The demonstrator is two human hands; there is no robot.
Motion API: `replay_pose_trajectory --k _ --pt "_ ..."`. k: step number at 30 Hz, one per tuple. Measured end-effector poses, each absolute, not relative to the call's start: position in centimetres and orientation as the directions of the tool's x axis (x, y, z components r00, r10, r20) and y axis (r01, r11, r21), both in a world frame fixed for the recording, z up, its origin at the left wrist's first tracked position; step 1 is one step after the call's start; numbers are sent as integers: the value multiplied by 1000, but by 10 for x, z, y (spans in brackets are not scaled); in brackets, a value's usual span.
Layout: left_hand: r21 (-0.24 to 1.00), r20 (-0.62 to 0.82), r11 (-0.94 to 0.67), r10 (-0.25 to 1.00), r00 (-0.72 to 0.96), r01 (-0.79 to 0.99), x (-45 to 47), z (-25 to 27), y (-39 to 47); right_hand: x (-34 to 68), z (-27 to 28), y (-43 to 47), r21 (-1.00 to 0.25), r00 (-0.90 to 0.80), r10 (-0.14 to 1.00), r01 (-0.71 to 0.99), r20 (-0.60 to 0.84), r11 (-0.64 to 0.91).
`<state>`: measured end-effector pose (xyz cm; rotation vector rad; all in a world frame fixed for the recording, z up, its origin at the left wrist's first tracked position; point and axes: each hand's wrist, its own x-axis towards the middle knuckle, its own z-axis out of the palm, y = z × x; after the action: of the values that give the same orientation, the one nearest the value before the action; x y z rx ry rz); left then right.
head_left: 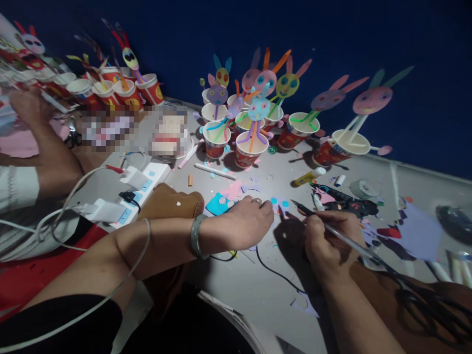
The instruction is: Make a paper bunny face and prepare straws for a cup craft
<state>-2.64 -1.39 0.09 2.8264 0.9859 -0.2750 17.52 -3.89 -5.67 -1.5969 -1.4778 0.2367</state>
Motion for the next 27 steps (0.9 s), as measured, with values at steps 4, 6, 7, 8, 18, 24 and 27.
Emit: replay_pose_trajectory --k 4,6,7,8,18,24,27 --pt "68 -220 -784 592 775 618 -26 1 -14 163 -47 -40 -800 264 913 591 312 102" --pt "62 -216 -782 596 773 620 -26 0 -15 158 -44 -37 -835 284 930 549 233 42" --pt "60 -214 -780 600 771 623 -25 0 -15 157 -44 -36 -838 294 932 546 213 19" --pt "58 -216 -778 603 768 626 -25 0 -15 157 -45 -35 -833 299 933 554 201 2" --pt "54 -205 -780 603 771 624 -25 0 -16 162 -53 -31 -683 170 953 728 251 51" --pt "52 -201 -785 597 776 617 -25 -1 -16 163 -53 -30 -649 105 959 754 265 96" --pt "46 -219 -784 597 772 620 -26 1 -16 162 -53 -31 -645 83 956 755 280 123"
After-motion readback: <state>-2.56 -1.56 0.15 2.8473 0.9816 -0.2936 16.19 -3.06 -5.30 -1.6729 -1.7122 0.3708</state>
